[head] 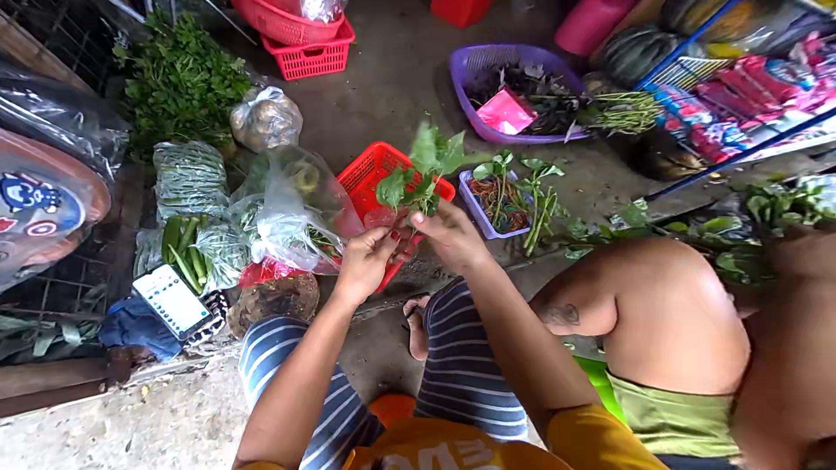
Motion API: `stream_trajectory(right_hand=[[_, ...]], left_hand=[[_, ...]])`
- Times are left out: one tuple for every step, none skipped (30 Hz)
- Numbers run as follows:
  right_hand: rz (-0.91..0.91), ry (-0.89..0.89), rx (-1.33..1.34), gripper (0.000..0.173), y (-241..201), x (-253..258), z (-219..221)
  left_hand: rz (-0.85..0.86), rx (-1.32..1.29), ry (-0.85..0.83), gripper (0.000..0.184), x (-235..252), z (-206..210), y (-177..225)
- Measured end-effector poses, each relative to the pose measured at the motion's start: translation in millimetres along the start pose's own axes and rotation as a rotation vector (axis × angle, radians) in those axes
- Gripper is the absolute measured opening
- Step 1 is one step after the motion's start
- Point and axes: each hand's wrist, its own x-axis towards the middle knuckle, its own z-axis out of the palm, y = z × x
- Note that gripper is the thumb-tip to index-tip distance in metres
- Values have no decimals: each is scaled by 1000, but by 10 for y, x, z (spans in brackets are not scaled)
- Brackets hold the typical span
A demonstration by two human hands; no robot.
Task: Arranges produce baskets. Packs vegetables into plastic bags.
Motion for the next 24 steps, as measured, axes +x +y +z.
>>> stream_trajectory(right_hand=[[-104,142,-141,37,-8,-36,-13],[-242,273,-294,37,-5,-69,-21],[-401,374,-440,32,9,-90,-15],[-552,427,-569,25,3,-96,19],[-673,420,-671,19,-18,-78,70],[-765,378,-751,14,-30,-36,128],[-823,337,-814,12,-24,23,185],[-851,308,-864,13,-12,93,226],[-858,284,-900,15,0,164,253],[-857,263,-921,16,13,230,271],[-854,242,-932,16,31,283,283],[-854,226,-939,16,59,327,288],[-853,218,-937,15,93,355,290],[-851,218,-929,14,128,370,288],[-847,223,-918,13,162,376,283],[-841,229,-907,13,195,369,279],[-834,230,-902,12,221,358,274],[-828,228,-902,12,239,346,269],[-823,223,-905,11,245,343,262],[-818,218,-911,11,243,344,257],[-809,214,-919,11,239,352,252],[-793,210,-922,11,242,359,251],[-767,209,-916,10,251,363,254],[-724,207,-894,10,263,361,260]], left_hand=[[-26,-14,16,23,15,-25,27],[-45,-21,30,23,26,-52,44],[-51,-27,41,23,30,-78,41],[-50,-36,46,24,34,-107,29],[-54,-48,49,24,45,-137,20],[-73,-65,51,24,47,-159,26],[-99,-92,52,25,44,-177,36],[-121,-129,54,25,42,-186,50],[-138,-163,55,25,42,-194,65],[-153,-189,56,25,41,-204,79],[-164,-205,56,25,39,-215,89],[-171,-218,56,25,39,-226,93],[-177,-231,56,25,39,-235,91],[-184,-244,56,26,43,-243,79],[-192,-250,53,26,46,-249,65],[-206,-251,45,26,45,-251,51],[-222,-251,35,26,40,-248,41],[-238,-248,25,27,37,-241,37],[-254,-244,19,27,37,-230,39],[-270,-244,17,27,38,-216,46],[-280,-246,19,27,47,-197,50],[-283,-246,23,26,57,-176,49],[-279,-245,25,26,68,-156,41],[-275,-241,31,25,78,-136,26]])
